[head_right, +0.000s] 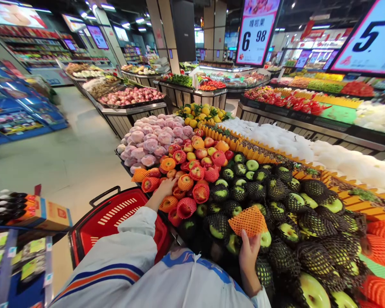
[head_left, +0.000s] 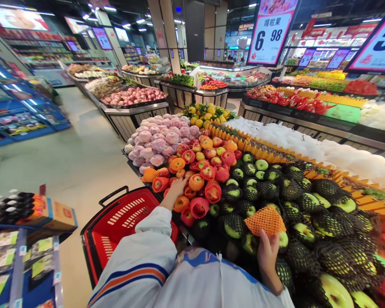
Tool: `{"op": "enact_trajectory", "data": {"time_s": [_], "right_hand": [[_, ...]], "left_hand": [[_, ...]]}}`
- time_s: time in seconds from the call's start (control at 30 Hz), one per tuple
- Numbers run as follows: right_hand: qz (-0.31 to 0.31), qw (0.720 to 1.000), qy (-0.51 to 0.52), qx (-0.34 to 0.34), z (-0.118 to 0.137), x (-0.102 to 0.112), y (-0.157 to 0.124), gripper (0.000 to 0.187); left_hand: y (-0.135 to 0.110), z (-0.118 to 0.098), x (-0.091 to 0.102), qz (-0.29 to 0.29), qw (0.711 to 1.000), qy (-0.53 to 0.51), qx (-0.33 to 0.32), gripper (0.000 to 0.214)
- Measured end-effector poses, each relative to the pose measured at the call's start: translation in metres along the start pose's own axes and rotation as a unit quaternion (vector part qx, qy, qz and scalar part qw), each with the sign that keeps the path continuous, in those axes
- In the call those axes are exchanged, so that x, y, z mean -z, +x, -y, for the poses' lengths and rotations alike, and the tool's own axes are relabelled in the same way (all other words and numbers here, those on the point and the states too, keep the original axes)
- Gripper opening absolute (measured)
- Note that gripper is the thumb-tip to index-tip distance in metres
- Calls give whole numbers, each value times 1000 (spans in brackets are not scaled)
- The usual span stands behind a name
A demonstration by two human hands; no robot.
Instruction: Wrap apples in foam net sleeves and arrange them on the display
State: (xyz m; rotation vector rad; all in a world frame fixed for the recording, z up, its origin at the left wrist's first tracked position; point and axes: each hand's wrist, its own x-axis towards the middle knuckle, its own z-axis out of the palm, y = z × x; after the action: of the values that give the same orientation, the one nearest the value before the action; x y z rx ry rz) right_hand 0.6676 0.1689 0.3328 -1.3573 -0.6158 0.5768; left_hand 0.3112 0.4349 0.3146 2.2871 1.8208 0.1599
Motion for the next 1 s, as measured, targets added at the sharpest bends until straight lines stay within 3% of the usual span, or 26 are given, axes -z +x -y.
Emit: {"op": "enact_trajectory", "data": {"time_s": [0.17, 0.4, 0.7, 0.87, 1.0], "right_hand": [[7, 999, 31, -6, -5, 2, 1, 52], [16, 999, 34, 8, -9, 3, 3, 51], [10, 999, 50, -8, -4, 1, 1, 48], [3, 1000, 25, -4, -10, 5, 2, 36], [8, 1000, 11, -5, -19, 10, 4, 21]], "left_hand": [[-4, -6, 2, -9, 999, 36, 21, 58], [-16, -13, 11, -54, 997, 44, 39, 62], [-26, -27, 26, -114, 984, -100, 93, 70], [-29, -29, 39, -189, 927, -272, 177, 65], [-26, -36, 46, -209, 830, -465, 225, 49]]}}
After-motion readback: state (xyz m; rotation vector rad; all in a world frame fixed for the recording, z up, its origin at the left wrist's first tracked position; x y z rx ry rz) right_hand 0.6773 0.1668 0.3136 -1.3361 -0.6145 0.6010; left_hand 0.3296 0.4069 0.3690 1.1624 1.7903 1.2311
